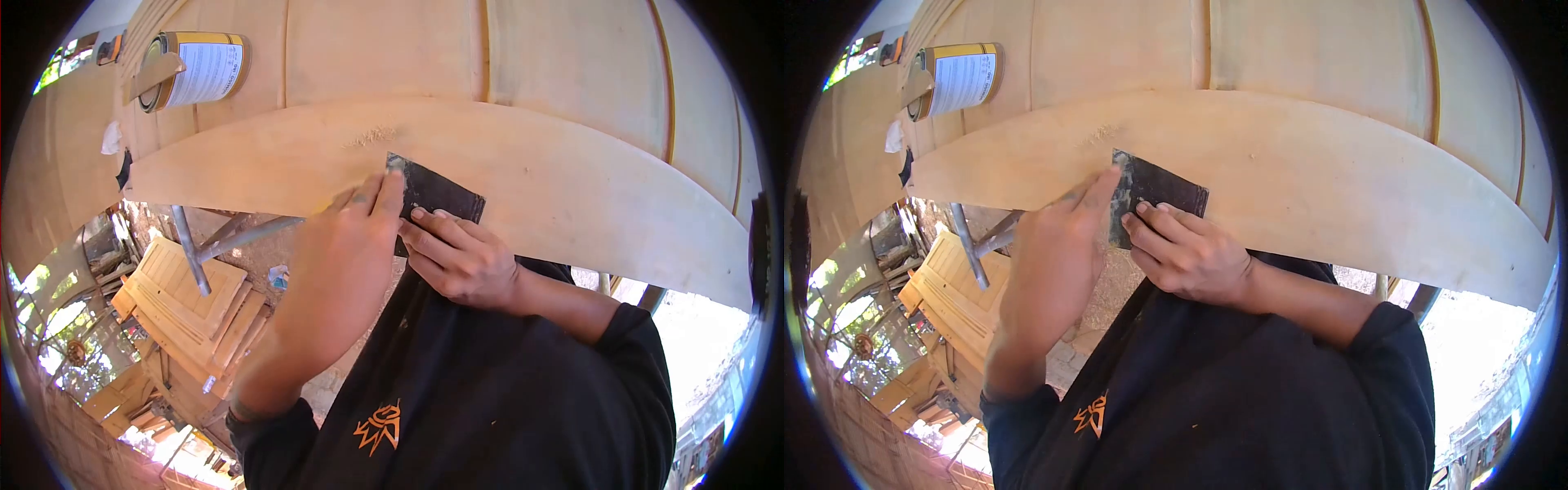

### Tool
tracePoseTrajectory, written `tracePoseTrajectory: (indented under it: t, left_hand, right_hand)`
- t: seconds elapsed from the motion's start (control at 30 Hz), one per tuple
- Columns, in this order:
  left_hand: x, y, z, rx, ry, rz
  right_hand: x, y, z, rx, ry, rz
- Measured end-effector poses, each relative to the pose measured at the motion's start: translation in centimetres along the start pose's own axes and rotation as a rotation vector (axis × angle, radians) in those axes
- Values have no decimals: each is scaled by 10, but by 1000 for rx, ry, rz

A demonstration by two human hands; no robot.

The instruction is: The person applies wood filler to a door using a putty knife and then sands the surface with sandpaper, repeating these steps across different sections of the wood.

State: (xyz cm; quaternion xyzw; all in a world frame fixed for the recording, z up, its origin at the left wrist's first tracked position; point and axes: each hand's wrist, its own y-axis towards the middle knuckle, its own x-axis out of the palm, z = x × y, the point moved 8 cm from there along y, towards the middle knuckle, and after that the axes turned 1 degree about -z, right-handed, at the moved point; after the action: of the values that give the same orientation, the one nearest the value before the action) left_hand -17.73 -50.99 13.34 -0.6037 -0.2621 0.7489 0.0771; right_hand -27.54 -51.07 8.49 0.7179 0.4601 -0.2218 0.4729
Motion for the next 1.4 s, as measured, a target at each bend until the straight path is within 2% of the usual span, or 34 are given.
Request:
tracePoseTrajectory:
  t: [0.3,0.5,0.6,0.7,0.8,0.9,1.0,1.1,1.2,1.3,1.4]
  left_hand:
    - [1,-8,2,57,3,62]
    - [-3,-4,1,-13,-28,46]
    - [0,-1,3,41,21,183]
    - [1,0,-1,-52,-16,49]
    - [2,-9,4,23,-7,115]
    - [4,0,4,-40,10,103]
    - [1,-9,5,-10,0,76]
    - [0,-1,2,-5,-2,256]
    - [-1,-4,-3,-112,-64,79]
    - [4,-12,4,8,1,209]
    - [3,-6,-1,-23,-19,202]
  right_hand:
    - [1,1,5,7,22,4]
    - [1,0,2,17,53,16]
    - [3,0,5,20,58,12]
    - [2,-1,3,24,60,4]
    - [2,0,5,25,51,6]
    - [2,0,4,34,51,13]
    - [2,0,2,28,72,1]
    - [3,-1,3,39,74,4]
    - [2,-2,1,43,90,1]
    - [1,1,7,41,88,7]
    - [1,-1,4,53,73,17]
